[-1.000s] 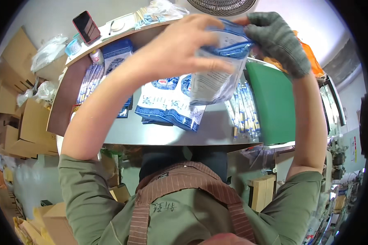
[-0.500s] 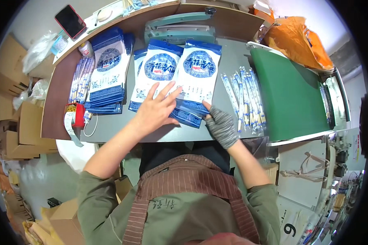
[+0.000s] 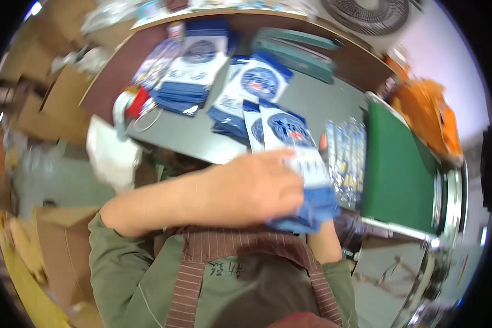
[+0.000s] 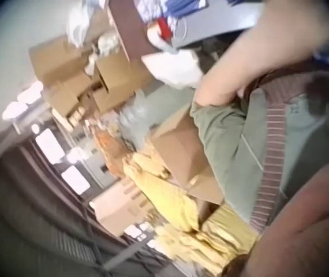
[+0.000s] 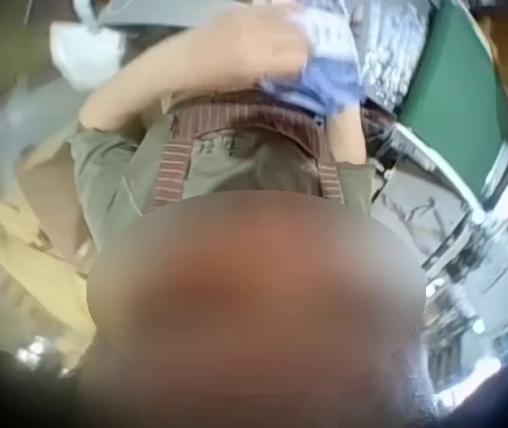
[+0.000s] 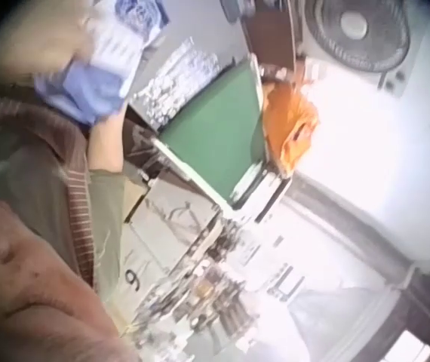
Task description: The person is packaging stick-like items into labeled plastic bags and placing them into cardboard boxes.
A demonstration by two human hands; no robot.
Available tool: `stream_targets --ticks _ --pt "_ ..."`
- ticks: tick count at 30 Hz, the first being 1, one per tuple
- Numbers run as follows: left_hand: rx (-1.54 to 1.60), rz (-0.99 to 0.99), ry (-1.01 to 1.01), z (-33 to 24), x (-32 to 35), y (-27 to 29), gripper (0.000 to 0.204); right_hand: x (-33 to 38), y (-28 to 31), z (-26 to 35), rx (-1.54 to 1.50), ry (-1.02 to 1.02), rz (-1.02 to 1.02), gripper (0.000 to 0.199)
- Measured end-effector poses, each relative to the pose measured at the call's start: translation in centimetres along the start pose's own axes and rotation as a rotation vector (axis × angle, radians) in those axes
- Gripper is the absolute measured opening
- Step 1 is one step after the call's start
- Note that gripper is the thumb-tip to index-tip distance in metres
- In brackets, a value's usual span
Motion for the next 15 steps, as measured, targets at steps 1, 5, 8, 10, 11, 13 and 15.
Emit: stream_targets --ticks 1,5,8,10,11,13,15 --pt "0.038 0.065 0.020 -1.6 1.6 -0.5 0.017 -0.4 0.7 -0.2 0.035 0.072 -0.125 0.064" --pt "0.429 -0.194 0.381 -3.7 9.2 1.9 0.057 -0.5 2.2 -4.3 -0.163 -0.107 0.083 0.043" --pt "0.822 -1.099 0.991 1.4 20.7 1.5 0.077 -1.3 -1.3 -6.3 0.891 -0.110 -0.343 0.043" --pt "1.300 -1.293 0.901 1.6 23.3 -0.6 0.074 -2.3 -6.1 -13.0 0.823 -0.181 -0.264 0.042" --pt "1.457 -1.312 0.817 0.8 23.7 -0.6 0.070 -3.6 -6.7 -15.6 0.845 -0.245 -0.219 0.042" --pt "1.442 -1.409 0.875 -1.1 28.4 0.9 0.062 -7.0 -9.3 -21.0 1.138 -0.252 0.088 0.044" --pt "1.228 -1.477 1.008 -3.4 35.0 3.3 0.056 -9.3 -10.7 -27.3 1.277 -0.412 0.228 0.048"
Point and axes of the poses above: each hand's wrist, its own x-axis away from the middle knuckle, its own y-axis out of the back of the hand, z = x × y, the point moved 10 cm from there along -x, towards the middle knuckle
